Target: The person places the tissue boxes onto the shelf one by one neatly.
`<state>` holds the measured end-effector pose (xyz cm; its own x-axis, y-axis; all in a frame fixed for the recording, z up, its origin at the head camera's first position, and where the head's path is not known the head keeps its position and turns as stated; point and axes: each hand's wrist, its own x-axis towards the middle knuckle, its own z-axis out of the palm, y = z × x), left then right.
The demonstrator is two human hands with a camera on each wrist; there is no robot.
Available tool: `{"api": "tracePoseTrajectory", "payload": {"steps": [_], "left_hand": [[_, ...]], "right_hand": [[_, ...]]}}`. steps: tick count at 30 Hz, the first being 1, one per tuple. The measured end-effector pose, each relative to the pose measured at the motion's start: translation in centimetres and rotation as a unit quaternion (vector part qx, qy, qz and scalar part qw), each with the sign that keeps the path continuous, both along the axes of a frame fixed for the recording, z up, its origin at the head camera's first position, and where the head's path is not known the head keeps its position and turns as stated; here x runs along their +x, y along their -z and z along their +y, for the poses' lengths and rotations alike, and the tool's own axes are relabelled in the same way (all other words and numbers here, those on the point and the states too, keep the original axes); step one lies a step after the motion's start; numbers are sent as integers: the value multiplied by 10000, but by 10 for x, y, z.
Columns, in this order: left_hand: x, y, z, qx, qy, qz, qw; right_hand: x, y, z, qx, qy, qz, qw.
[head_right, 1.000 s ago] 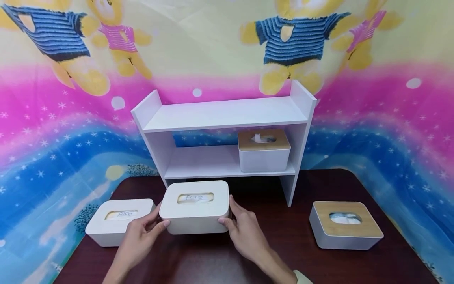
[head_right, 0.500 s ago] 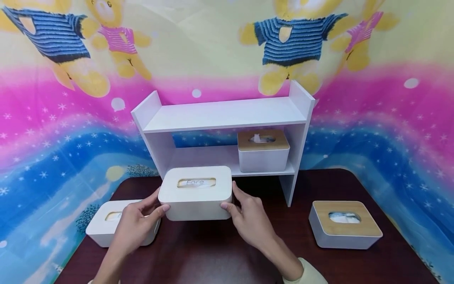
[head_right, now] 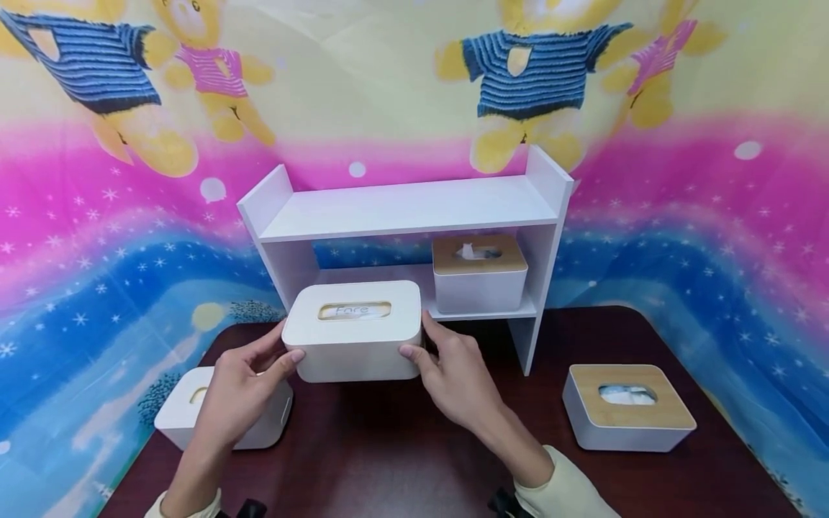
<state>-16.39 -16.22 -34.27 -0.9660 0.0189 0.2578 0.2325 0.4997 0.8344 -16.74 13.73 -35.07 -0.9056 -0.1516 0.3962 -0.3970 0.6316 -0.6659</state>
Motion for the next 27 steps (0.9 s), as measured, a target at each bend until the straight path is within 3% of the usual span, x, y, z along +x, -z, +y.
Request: {"api": "tracePoseTrajectory", "payload": {"steps": [8, 16, 27], "left_hand": [[-16, -6, 4, 48, -80, 131, 9999], [-39, 0, 10, 426, -124, 195, 9988], [-66, 4, 16, 451, -606, 411, 9963]], "right_hand": [[-17, -9, -2, -127, 74, 48, 9999], [-40, -7, -6, -313, 246, -213, 9990], [-62, 1, -18, -575, 706, 79, 9958]]}}
